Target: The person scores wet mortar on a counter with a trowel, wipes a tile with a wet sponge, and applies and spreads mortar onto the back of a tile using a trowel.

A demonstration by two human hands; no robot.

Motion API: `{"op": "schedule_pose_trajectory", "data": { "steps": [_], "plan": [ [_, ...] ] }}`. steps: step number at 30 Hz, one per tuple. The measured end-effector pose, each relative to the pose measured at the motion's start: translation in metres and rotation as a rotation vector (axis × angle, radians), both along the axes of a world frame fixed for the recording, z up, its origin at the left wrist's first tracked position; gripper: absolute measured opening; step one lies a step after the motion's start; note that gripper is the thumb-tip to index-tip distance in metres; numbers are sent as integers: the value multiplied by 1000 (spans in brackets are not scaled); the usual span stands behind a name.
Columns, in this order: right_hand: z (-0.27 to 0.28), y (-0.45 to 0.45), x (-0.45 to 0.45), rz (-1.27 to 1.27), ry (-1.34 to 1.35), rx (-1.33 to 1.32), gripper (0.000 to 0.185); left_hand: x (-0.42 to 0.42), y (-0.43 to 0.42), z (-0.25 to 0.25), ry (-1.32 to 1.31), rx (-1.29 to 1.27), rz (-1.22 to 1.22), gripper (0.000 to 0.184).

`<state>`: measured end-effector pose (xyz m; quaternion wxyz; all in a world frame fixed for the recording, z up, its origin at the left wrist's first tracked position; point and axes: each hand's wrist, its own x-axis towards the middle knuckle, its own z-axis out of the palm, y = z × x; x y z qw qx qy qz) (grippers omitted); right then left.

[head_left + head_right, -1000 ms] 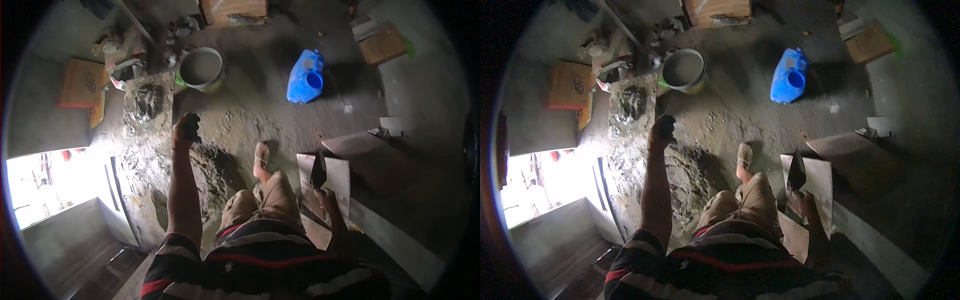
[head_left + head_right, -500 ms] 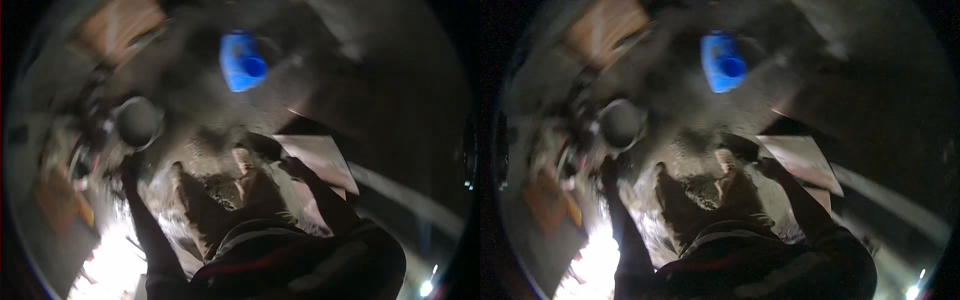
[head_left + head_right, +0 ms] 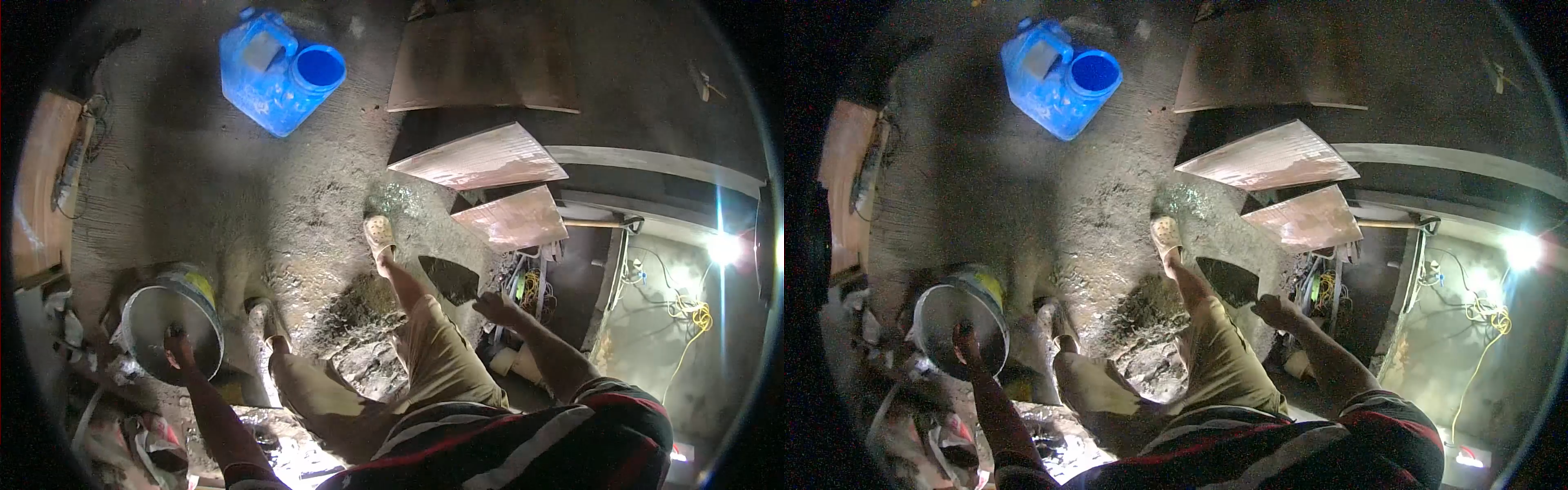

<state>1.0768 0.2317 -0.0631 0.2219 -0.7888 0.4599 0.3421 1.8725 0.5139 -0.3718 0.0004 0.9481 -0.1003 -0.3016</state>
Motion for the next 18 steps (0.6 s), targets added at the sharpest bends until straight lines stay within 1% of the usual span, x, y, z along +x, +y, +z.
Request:
{"op": "schedule_pose_trajectory", "data": {
  "steps": [1, 3, 4, 6, 7, 9, 10, 12, 13, 14, 15, 16, 17, 18],
  "plan": [
    [-2, 2, 12, 5, 14, -1, 24, 2, 3, -10, -16, 75, 3, 49],
    [-3, 3, 41, 345, -354, -35, 23, 5, 22, -24, -20, 36, 25, 49],
    [-13, 7, 44, 424, -196, -19, 25, 8, 31, -32, -17, -5, 37, 50],
    [-38, 10, 51, 51, -163, -15, 25, 16, 58, -54, 20, -141, 83, 50],
    [-40, 9, 58, 47, -159, -13, 25, 20, 73, -60, 48, -247, 132, 50],
    [-31, -5, 93, -136, -197, -63, 21, 29, 102, -57, 139, -502, 263, 51],
    [-28, -8, 101, -140, -217, -66, 21, 30, 113, -49, 230, -654, 381, 51],
    [-32, -15, 101, 164, -301, -116, 26, 28, 132, -23, 469, -932, 700, 52],
    [7, -24, 146, -182, -149, 6, 28, 26, 140, -6, 616, -1024, 877, 53],
    [12, -22, 150, -189, -172, 0, 28, 24, 146, 11, 730, -1064, 1013, 53],
    [18, -17, 152, -299, -210, -1, 28, 24, 154, 31, 491, -1044, 396, 48],
    [25, -13, 153, -411, -248, -1, 29, 18, 139, 61, 616, -1115, 488, 47],
    [28, -7, 151, -423, -271, -6, 29, 12, 123, 93, 739, -1175, 588, 46],
    [29, -1, 144, -495, -367, 41, 30, 10, 116, 111, 900, -1115, 792, 45]
  ]
}}
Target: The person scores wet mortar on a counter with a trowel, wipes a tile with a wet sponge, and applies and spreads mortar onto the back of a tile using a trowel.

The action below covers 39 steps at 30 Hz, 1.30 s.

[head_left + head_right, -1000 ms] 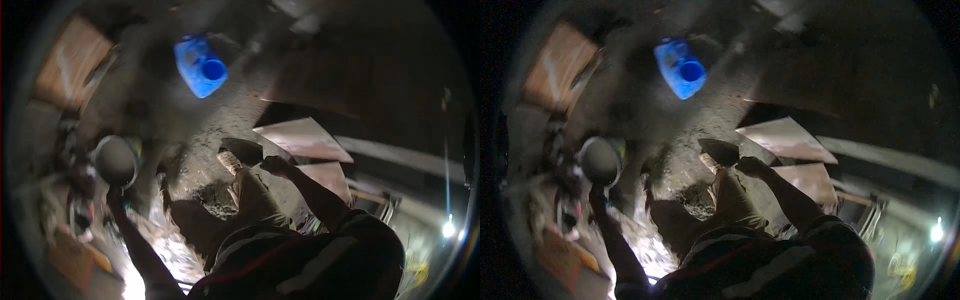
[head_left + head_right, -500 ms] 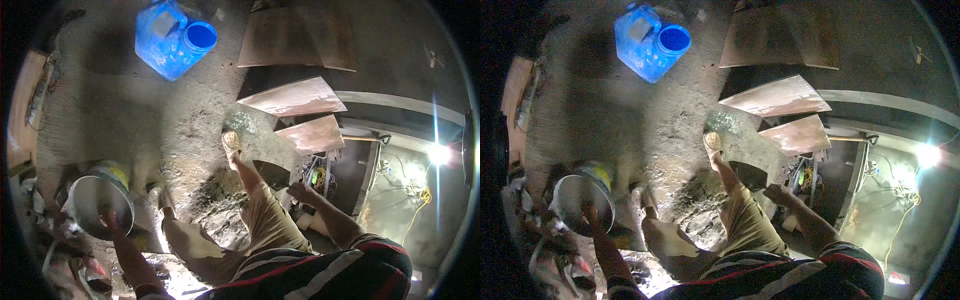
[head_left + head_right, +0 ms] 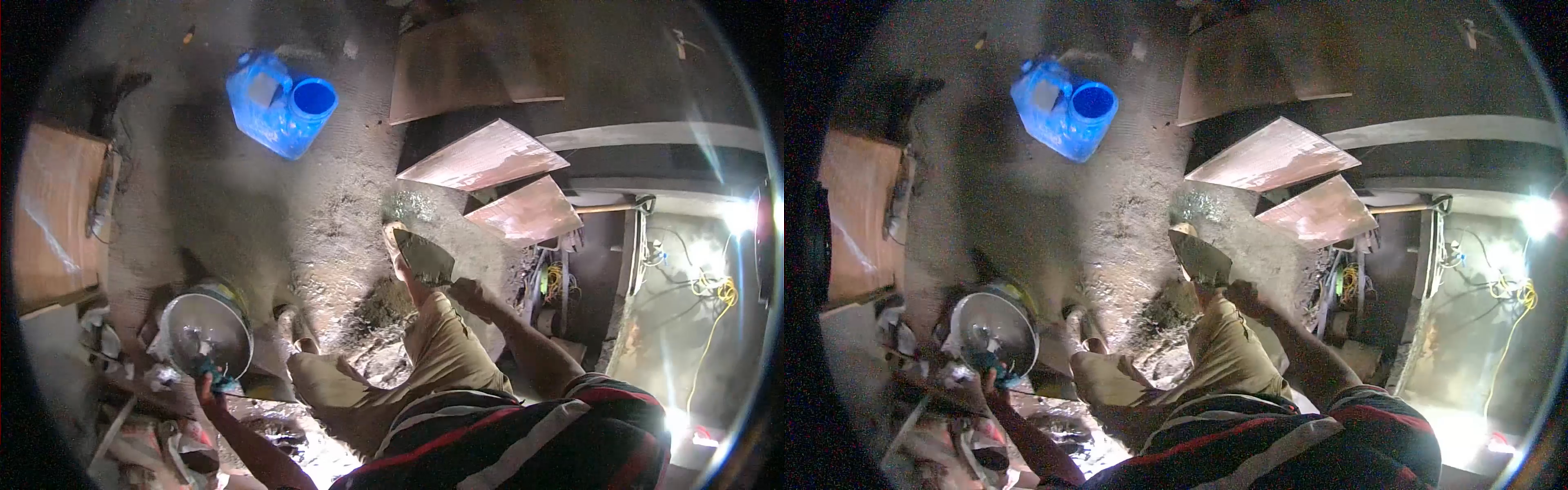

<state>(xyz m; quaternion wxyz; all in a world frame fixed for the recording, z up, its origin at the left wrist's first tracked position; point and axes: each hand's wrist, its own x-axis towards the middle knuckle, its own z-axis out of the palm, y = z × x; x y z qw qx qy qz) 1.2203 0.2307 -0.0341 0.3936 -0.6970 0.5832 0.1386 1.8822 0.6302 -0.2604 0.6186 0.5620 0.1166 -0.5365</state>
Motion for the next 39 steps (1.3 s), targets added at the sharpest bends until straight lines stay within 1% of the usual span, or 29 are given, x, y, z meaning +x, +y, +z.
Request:
{"op": "schedule_pose_trajectory", "data": {
  "steps": [2, 3, 4, 5, 6, 8, 10, 12, 14, 15, 16, 17, 19, 20, 21, 22, 23, 24, 25, 26, 27, 28, 29, 31, 32, 33, 34, 36, 39],
  "plan": [
    [5, 3, -15, -71, -121, 32, 31, -5, -11, 12, 17, -38, -143, 46],
    [6, 5, -22, -101, -71, 36, 30, -35, -66, 81, 72, 36, -183, 45],
    [9, 7, -32, -133, -20, 42, 29, -58, -101, 116, 57, 71, -266, 49],
    [-21, 16, -69, -129, -128, -16, 35, -80, -117, 115, -29, 94, -304, 50],
    [-12, 11, -79, -147, -145, -19, 35, -102, -135, 114, -118, 115, -344, 52],
    [7, -12, -102, -165, -22, 97, 37, -167, -233, 188, -71, 36, -638, 56],
    [12, -23, -146, -202, -90, 51, 37, -236, -302, 196, 39, 0, -812, 59],
    [20, -33, -192, -226, -157, 15, 38, -327, -390, 232, 59, -23, -969, 61],
    [33, -43, -239, -370, -7, 183, 36, -411, -455, 210, -19, -99, -1189, 58],
    [26, -39, -270, -370, -41, 155, 36, -459, -506, 229, -175, -76, -1443, 52],
    [27, -37, -294, -380, -57, 165, 36, -503, -555, 232, -234, -272, -1654, 51],
    [29, -36, -315, -333, -20, 93, 34, -545, -596, 225, -91, -369, -1675, 45],
    [25, -28, -354, -297, 1, 22, 33, -638, -666, 176, -579, -555, -1648, 45],
    [20, -17, -373, -310, 56, -45, 33, -674, -707, 222, -953, -613, -1574, 42],
    [13, -7, -384, -325, 114, -112, 34, -707, -742, 201, -1142, -615, -1442, 32],
    [17, -4, -387, -339, 105, -111, 34, -734, -768, 178, -1346, -655, -1152, 26],
    [27, 3, -391, -533, 66, -51, 35, -750, -791, 192, -1452, -524, -1151, 24],
    [35, 10, -392, -727, 29, 14, 36, -765, -805, 179, -1583, -447, -1046, 24],
    [35, 21, -393, -774, -7, 3, 38, -771, -807, 178, -1600, -451, -1008, 26],
    [5, 58, -411, -743, 42, -50, 38, -775, -809, 179, -1618, -455, -970, 28],
    [10, 66, -408, -792, 88, 52, 40, -776, -801, 176, -1623, -463, -988, 28],
    [15, 72, -402, -841, 130, 151, 42, -774, -785, 173, -1591, -505, -1093, 28],
    [15, 80, -397, -762, 297, 230, 47, -772, -767, 170, -1557, -548, -1199, 29],
    [1, 117, -391, -812, 161, 163, 49, -778, -726, 165, -1397, -491, -1391, 26],
    [-5, 130, -390, -839, 41, 88, 51, -783, -708, 144, -1446, -708, -1309, 24],
    [4, 128, -386, -731, 138, 80, 54, -791, -698, 153, -1393, -703, -1471, 25],
    [-2, 136, -387, -741, 140, 78, 54, -801, -693, 157, -1390, -714, -1477, 25],
    [-12, 155, -392, -681, 281, 356, 54, -822, -684, 164, -1185, -874, -1638, 29],
    [-4, 150, -396, -814, 159, 306, 56, -862, -716, 183, -1245, -913, -1676, 30]
  ]
}}
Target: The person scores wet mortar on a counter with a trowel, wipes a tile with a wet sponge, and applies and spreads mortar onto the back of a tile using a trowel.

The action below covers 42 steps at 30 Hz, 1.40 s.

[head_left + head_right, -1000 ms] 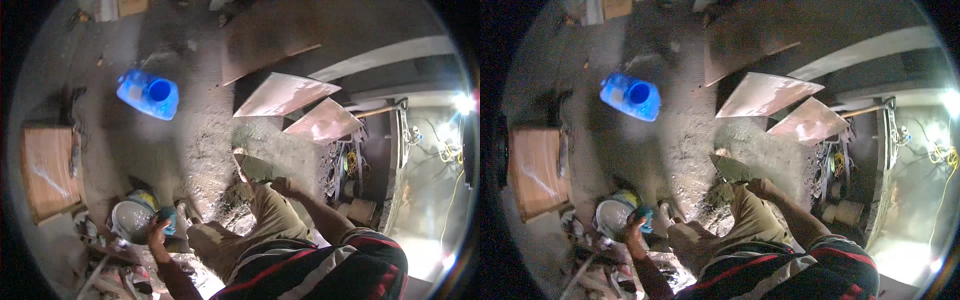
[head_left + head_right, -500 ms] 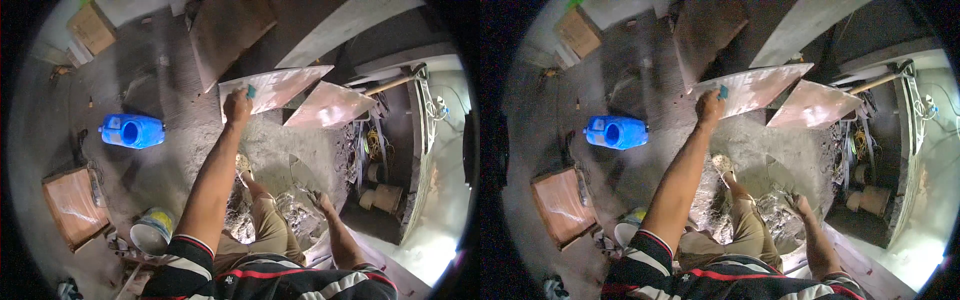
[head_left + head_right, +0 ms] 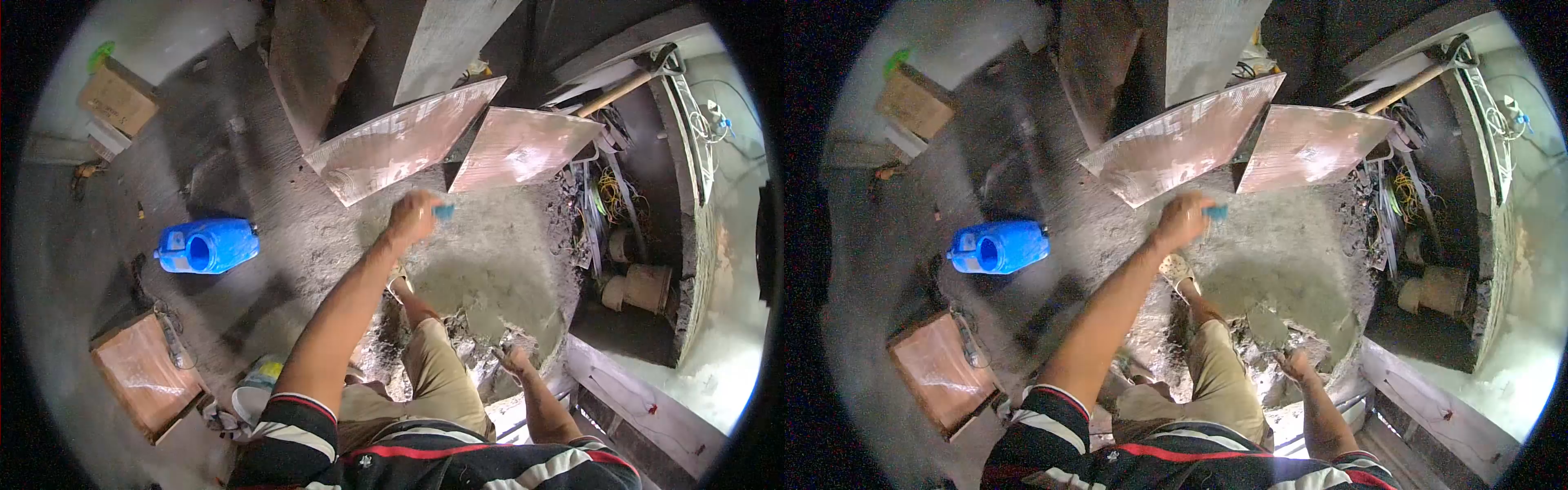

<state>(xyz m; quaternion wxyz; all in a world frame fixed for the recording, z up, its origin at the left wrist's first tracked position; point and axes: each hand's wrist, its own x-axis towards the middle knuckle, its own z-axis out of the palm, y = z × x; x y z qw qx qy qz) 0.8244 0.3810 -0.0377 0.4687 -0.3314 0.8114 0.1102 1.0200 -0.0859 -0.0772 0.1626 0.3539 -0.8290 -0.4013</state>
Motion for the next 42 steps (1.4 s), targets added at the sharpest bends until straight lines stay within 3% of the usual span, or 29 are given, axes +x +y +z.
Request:
{"op": "schedule_pose_trajectory", "data": {
  "steps": [2, 4, 5, 6, 7, 8, 10, 12, 13, 15, 19, 21, 23, 24, 25, 27, 28, 30, 32, 33, 34, 35, 37, 40, 42],
  "plan": [
    [-13, 4, -9, -42, -14, -22, 56, -22, -56, -28, 58, -154, 287, 27],
    [-20, -1, -18, -65, 33, -34, 58, -14, -109, 14, -8, -46, 533, 17],
    [-16, -10, -21, -73, 35, -29, 58, -9, -125, -16, 99, -158, 683, 16],
    [-6, -30, -20, -91, 43, 6, 57, 6, -128, 4, -9, -224, 628, 18],
    [-1, -42, -18, -110, 49, 40, 57, 20, -126, -3, 106, -218, 625, 19],
    [-8, -40, -17, -70, 135, 37, 55, 33, -118, -8, 71, 146, 726, 26],
    [-22, -41, -15, -157, 56, -13, 55, 68, -82, -6, 642, 833, 840, 29],
    [-19, -57, -9, -239, -18, -150, 54, 113, -59, -65, 897, 1476, 936, 30],
    [-25, -59, -7, -235, -19, -150, 54, 125, -41, -67, 899, 1474, 940, 30],
    [-51, -51, -8, -60, -32, -258, 49, 145, -1, -69, 1261, 1561, 1131, 29],
    [-38, -68, 6, 15, -31, -284, 46, 145, 47, -86, 1214, 1549, 1136, 34],
    [-9, -89, 16, -129, -49, -115, 42, 129, 59, -99, 1075, 1543, 798, 36],
    [-24, -68, 11, -11, -2, -161, 40, 108, 58, -106, 966, 1695, 597, 38],
    [-30, -55, 5, 75, -30, -250, 40, 92, 51, -80, 845, 1685, 632, 31],
    [-27, -53, 4, 95, -40, -255, 40, 79, 45, -73, 850, 1683, 638, 31],
    [-20, -49, 2, 136, -59, -264, 40, 50, 30, -75, 550, 1682, 585, 21],
    [-21, -45, 0, 27, -43, -235, 41, 34, 19, -81, 455, 1616, 603, 16],
    [-24, -42, -5, -165, -52, -202, 40, 18, -7, -183, 332, 1293, 680, 24],
    [-32, -37, -24, -107, -13, -126, 40, 25, -56, -182, 661, 1178, 1101, 37],
    [-35, -34, -32, -47, 20, -60, 41, 38, -72, -194, 584, 1088, 1154, 40],
    [-37, -34, -38, -53, 9, -74, 43, 42, -84, -196, 331, 941, 1192, 40],
    [-40, -35, -41, -52, 2, -65, 43, 43, -82, -196, 320, 944, 1199, 40],
    [-51, -34, -46, -112, 99, -75, 44, 46, -73, -201, 107, 894, 869, 42],
    [-59, -37, -48, -178, 40, -200, 44, 25, -13, -211, 401, 1076, 752, 44],
    [-63, -41, -48, -246, -11, -252, 43, 0, 24, -182, 434, 1246, 650, 44]
  ]
}}
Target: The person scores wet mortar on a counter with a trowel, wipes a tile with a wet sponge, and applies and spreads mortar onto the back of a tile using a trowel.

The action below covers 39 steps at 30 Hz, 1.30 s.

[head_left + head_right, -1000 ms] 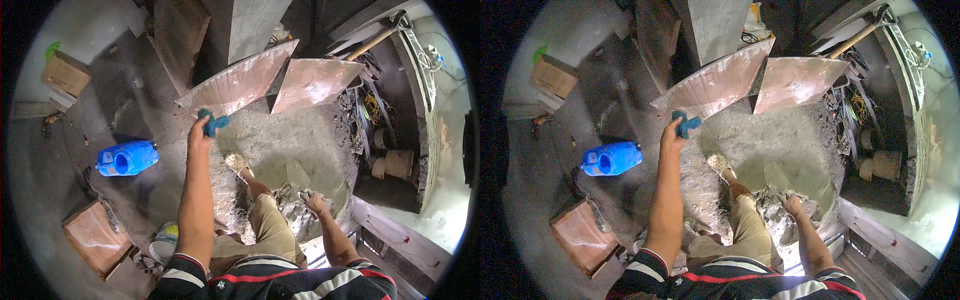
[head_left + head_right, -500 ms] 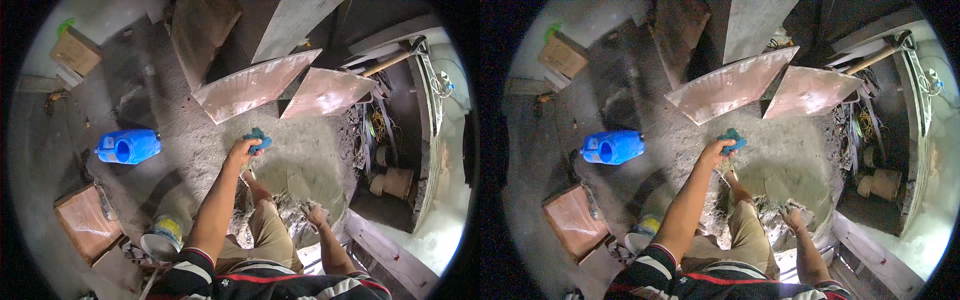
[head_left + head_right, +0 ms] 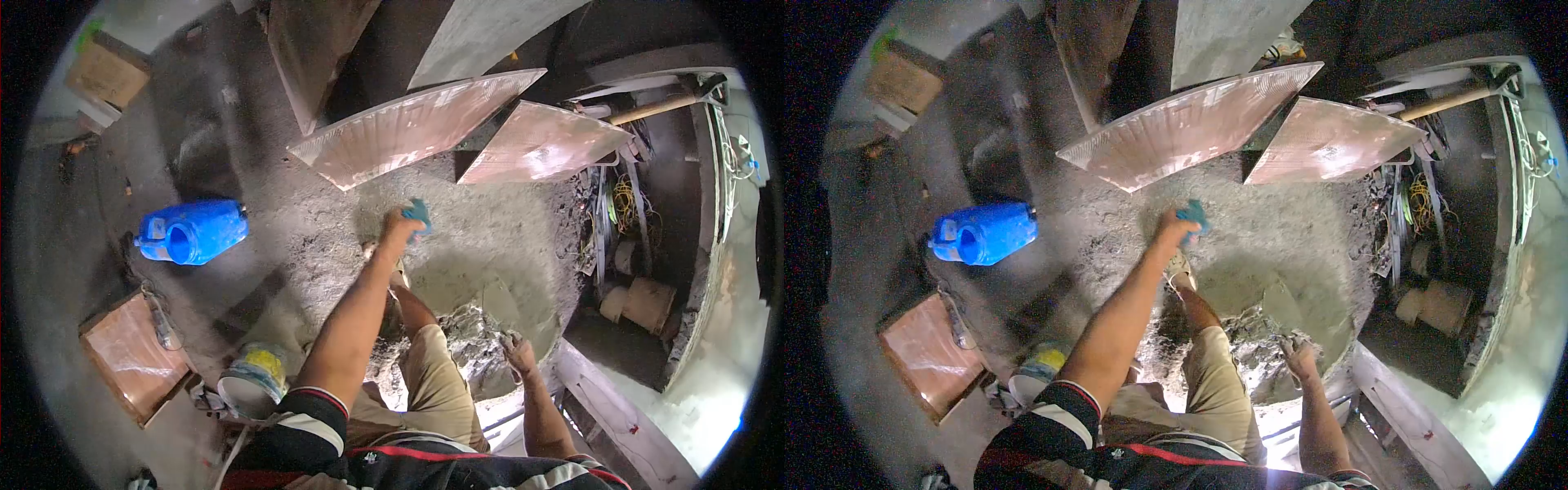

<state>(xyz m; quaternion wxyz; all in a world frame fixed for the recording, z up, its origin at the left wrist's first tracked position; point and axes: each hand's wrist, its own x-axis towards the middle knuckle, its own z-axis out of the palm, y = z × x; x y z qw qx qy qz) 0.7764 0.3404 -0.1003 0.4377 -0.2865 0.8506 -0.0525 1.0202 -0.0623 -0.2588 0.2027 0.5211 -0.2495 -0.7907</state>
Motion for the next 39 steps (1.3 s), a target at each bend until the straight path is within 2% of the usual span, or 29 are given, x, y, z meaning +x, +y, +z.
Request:
{"op": "schedule_pose_trajectory", "data": {
  "steps": [2, 3, 5, 7, 8, 11, 13, 15, 16, 17, 18, 20, 21, 22, 23, 24, 25, 27, 29, 31, 32, 33, 34, 35, 37, 38, 39],
  "plan": [
    [-1, -4, 1, -49, -59, -26, 43, -24, 29, 3, 8, 7, -291, 43],
    [-1, -7, 3, -105, -120, -57, 42, -35, 38, 0, 11, 12, -286, 43],
    [5, -16, 2, -81, -119, -25, 39, -53, 50, -10, -152, -160, -409, 44],
    [2, -16, -4, 132, -41, 80, 36, -59, 20, -26, -282, -143, -365, 41],
    [20, -38, 6, 21, -98, 55, 36, -56, -5, -16, -434, -221, -206, 32],
    [11, -30, 1, 5, -55, 170, 35, -48, -69, -78, -807, -326, -128, 30],
    [-1, -17, -3, 20, -35, 116, 35, -37, -78, -92, -820, -313, -192, 31],
    [-5, -8, -1, 27, -22, 65, 35, -24, -55, -78, -663, -632, -159, 36],
    [-2, -10, 2, -83, -91, 72, 36, -16, -44, -64, -249, -256, -57, 41],
    [1, -14, 5, -190, -160, 76, 38, -15, -28, -62, -193, -264, -54, 41],
    [6, -21, 9, -187, -163, 73, 38, -20, -9, -60, -137, -271, -49, 42],
    [17, -34, 18, -92, -155, -39, 36, -34, 23, -22, 99, -128, -77, 45],
    [18, -36, 19, -58, -152, -78, 36, -43, 35, -15, 104, -154, -186, 47],
    [17, -31, 18, 5, -100, -3, 35, -54, 45, -9, 111, -180, -295, 49],
    [11, -20, 14, 67, -44, 73, 35, -69, 55, -5, -94, -364, -400, 50],
    [-8, 2, 7, 142, -21, 14, 34, -81, 51, 1, -217, -510, -407, 44],
    [7, -16, 10, 148, -12, 15, 34, -91, 45, 1, -343, -654, -409, 39],
    [35, -44, 23, -129, -225, 57, 28, -104, -7, -23, -567, -561, -357, 27],
    [27, -30, 17, -188, -207, 32, 25, -99, -60, -35, -845, -617, -284, 21],
    [14, -8, -1, -134, -165, -31, 35, -80, -80, -51, -901, -800, -133, 22],
    [10, -4, -7, -117, -150, -50, 39, -72, -83, -55, -909, -815, -201, 25],
    [16, -7, -9, -120, -87, -1, 32, -64, -83, -52, -917, -827, -276, 27],
    [22, -7, -7, -123, -26, 50, 25, -60, -73, -62, -852, -944, -168, 35],
    [24, -9, -3, -127, -34, 53, 25, -60, -62, -68, -857, -943, -176, 35],
    [26, -14, -2, -322, -94, 134, 28, -61, -35, -58, -660, -781, -120, 41],
    [9, 10, -12, -237, -74, 88, 42, -62, -19, -58, -445, -562, -67, 44],
    [9, 11, -10, -234, -75, 83, 42, -60, -8, -39, -227, -342, -13, 48]
  ]
}}
